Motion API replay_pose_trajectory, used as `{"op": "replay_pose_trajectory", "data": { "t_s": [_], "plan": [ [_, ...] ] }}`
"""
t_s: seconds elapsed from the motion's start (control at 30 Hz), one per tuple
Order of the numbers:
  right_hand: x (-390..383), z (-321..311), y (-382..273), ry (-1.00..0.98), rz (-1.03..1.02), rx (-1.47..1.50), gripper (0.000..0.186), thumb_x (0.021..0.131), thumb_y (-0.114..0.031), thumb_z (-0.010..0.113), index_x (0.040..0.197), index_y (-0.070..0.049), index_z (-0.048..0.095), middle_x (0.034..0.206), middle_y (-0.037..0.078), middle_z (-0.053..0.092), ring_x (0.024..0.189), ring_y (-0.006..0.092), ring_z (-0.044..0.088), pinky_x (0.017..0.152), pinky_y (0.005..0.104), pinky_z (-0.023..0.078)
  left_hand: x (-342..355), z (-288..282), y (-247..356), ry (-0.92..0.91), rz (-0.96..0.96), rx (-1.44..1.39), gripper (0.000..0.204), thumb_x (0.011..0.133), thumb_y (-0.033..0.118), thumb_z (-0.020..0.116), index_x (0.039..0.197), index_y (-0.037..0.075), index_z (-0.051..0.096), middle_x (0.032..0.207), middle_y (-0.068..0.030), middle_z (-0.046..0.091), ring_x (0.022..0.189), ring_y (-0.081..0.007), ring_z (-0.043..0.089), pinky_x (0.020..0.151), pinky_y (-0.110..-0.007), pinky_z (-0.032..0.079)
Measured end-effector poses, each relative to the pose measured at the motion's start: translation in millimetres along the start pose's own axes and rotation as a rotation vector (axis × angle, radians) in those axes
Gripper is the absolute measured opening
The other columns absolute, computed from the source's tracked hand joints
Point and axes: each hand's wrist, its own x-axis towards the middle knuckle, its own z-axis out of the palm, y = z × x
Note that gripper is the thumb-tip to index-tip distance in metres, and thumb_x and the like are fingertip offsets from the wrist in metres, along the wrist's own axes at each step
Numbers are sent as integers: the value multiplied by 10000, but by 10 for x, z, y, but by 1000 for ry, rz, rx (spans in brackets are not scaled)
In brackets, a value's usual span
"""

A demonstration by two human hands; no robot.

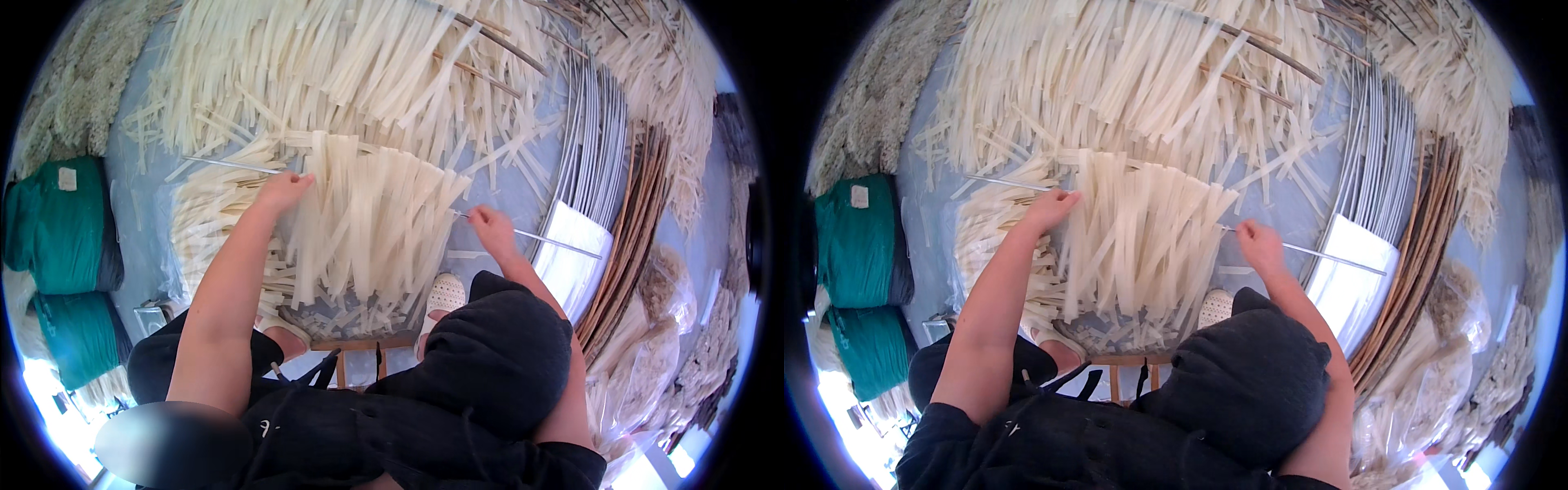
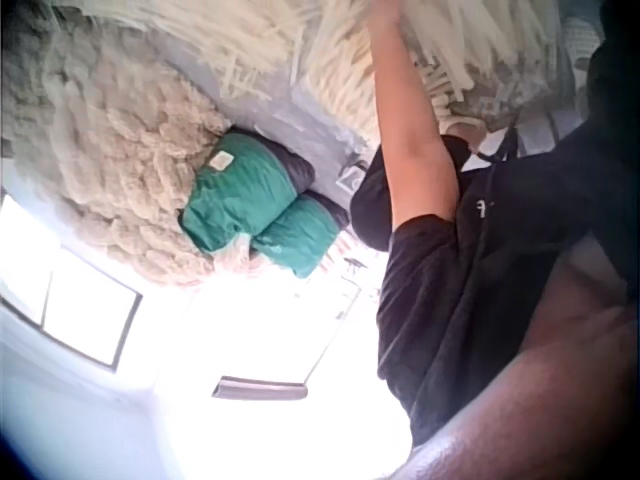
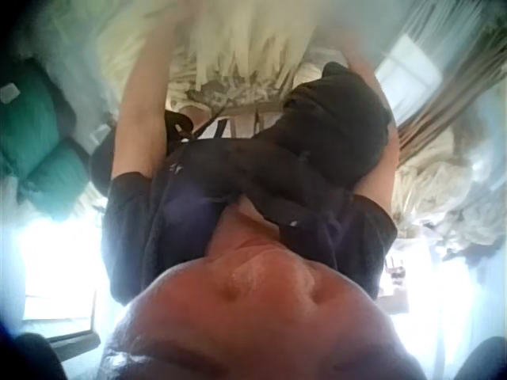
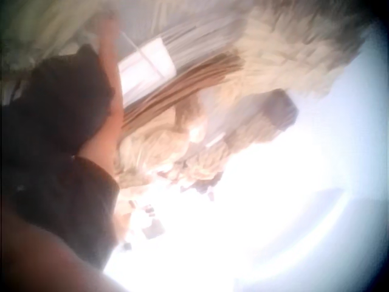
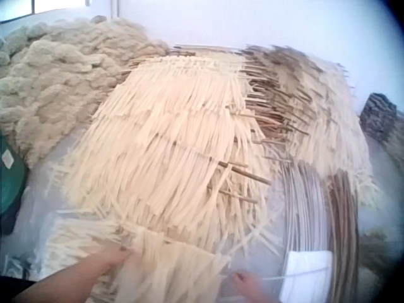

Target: The person organizes flat food strips into bundles using long rods, then gathers a bundle by hand and secures it with a thin tie.

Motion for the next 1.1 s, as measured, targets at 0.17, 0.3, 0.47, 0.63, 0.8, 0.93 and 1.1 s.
{"op": "replay_pose_trajectory", "data": {
  "t_s": [0.17,0.3,0.47,0.63,0.8,0.93,1.1],
  "plan": [
    [45,-160,374,418,-560,-523,301,847,-356,638,930,-69,668,803,160,665,778,358,633,668,452,491,-324,347,479,609,704,-5,292,826,260,673,1015,47,611,1045,-167,612,997,-364,579,921,-402,459],
    [-68,-207,94,6,-309,-413,292,854,-370,638,906,-84,665,732,143,632,750,351,620,655,456,471,-783,1095,1115,353,1058,166,340,831,223,649,1157,132,615,1346,-99,489,1301,-299,401,1104,-461,290],
    [-552,-444,-598,18,-389,-492,309,868,-383,624,832,-77,638,703,137,610,726,359,607,641,458,463,-918,1609,1416,545,1073,416,345,809,255,650,1142,170,615,1515,-5,323,1454,-250,186,1120,-654,76],
    [-772,-605,-366,180,-458,-547,287,874,-347,635,808,-69,610,728,134,612,703,356,603,620,448,466,-906,1574,1517,539,1027,495,220,793,214,638,1006,167,609,1510,17,336,1447,-231,208,1078,-714,92],
    [-940,-926,48,289,-551,-640,243,853,-295,674,800,-70,598,723,132,604,685,341,603,585,428,469,-826,1543,1495,519,983,491,158,828,166,592,984,187,603,1518,46,326,1454,-228,193,1059,-738,125],
    [-1208,-1336,419,431,-606,-804,249,836,-276,697,761,-82,560,687,107,568,640,310,584,567,427,463,-794,1497,1522,493,909,482,138,859,165,567,988,205,595,1536,56,290,1463,-235,166,1053,-747,147],
    [-1571,-1899,766,369,-466,-1019,251,878,-266,648,765,-81,524,683,102,536,663,302,564,578,429,452,-734,1329,1444,461,839,416,133,878,200,572,1009,208,593,1545,42,271,1466,-248,155,1039,-750,181]
  ]
}}
